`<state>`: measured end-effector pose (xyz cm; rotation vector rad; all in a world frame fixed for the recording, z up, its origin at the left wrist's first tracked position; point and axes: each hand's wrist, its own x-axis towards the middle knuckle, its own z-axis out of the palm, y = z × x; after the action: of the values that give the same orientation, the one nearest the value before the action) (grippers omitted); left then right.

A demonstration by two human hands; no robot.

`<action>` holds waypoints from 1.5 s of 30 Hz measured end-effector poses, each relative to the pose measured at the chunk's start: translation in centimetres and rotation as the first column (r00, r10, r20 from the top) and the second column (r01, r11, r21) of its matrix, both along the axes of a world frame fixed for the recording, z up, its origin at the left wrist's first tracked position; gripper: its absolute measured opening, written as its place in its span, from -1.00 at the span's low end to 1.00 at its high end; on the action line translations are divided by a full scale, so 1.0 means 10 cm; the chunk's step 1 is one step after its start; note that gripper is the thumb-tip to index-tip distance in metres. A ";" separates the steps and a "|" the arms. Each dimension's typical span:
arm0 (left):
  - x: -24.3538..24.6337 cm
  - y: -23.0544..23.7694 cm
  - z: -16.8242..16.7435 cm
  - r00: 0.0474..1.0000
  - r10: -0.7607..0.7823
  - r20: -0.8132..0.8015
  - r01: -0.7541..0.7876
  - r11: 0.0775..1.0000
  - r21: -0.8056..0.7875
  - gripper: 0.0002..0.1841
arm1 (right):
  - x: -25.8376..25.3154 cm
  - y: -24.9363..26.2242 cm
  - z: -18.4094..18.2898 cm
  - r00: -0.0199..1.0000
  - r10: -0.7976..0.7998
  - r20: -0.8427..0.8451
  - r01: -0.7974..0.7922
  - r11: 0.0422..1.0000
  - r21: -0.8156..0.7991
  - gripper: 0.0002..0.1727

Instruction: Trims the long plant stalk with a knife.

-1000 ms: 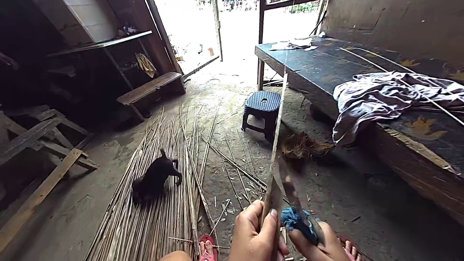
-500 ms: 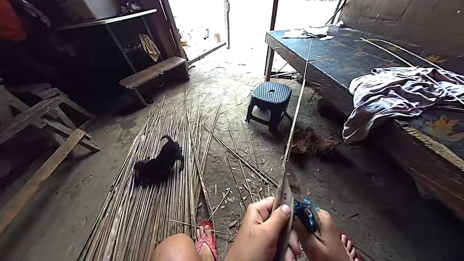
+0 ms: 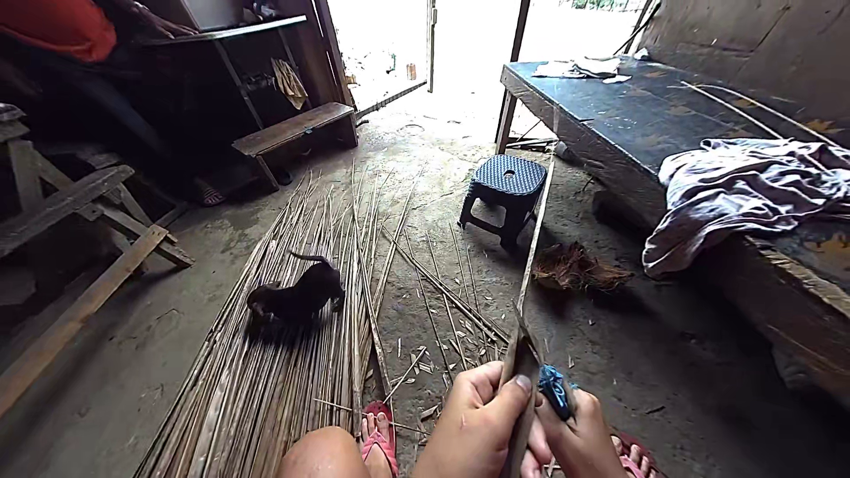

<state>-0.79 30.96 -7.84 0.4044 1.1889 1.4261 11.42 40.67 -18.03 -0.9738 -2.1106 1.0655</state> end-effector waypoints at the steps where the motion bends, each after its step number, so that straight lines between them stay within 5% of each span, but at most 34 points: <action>1: 0.00 -0.01 0.00 1.000 -0.001 0.013 0.001 1.000 -0.004 -0.74 | -0.01 0.01 -0.01 1.000 -0.022 0.011 0.022 0.999 0.034 -0.74; 6: -0.02 -0.01 0.00 0.998 -0.002 0.064 0.005 0.998 -0.056 -0.72 | -0.04 0.06 -0.08 0.982 -0.149 0.117 0.122 0.971 0.208 -0.72; 12: 0.00 -0.07 0.04 1.000 -0.013 0.023 0.014 0.999 -0.035 -0.72 | 0.01 0.17 0.11 0.945 -0.279 0.170 0.285 0.959 -0.010 -0.72; 14: 0.00 -0.08 0.04 0.999 -0.011 -0.034 0.009 0.999 -0.042 -0.74 | 0.08 0.15 0.18 0.970 -0.226 0.088 0.227 0.974 -0.004 -0.72; 18: -0.01 -0.06 0.00 0.988 -0.023 -0.151 0.014 0.998 -0.059 -0.83 | 0.22 -0.06 0.20 0.977 0.116 -0.179 -0.137 0.984 -0.112 -0.82; 22: 0.04 -0.06 -0.05 0.941 -0.067 -0.331 0.050 0.997 -0.060 -0.86 | 0.19 -0.18 0.17 0.933 0.250 -0.260 -0.250 0.968 0.034 -0.76; 34: 0.14 -0.03 -0.02 0.971 -0.060 -0.229 0.052 0.998 -0.039 -0.90 | 0.10 -0.20 0.12 0.911 0.231 -0.341 -0.202 0.972 0.118 -0.73; 45: 0.07 -0.09 0.06 0.994 -0.063 -0.095 0.063 0.998 -0.001 -0.81 | -0.07 -0.14 0.00 0.982 0.074 -0.175 -0.036 0.977 0.210 -0.76</action>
<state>-0.07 30.06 -7.26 0.5112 1.2402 1.3662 10.76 39.22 -18.03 -0.6956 -2.0587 0.9036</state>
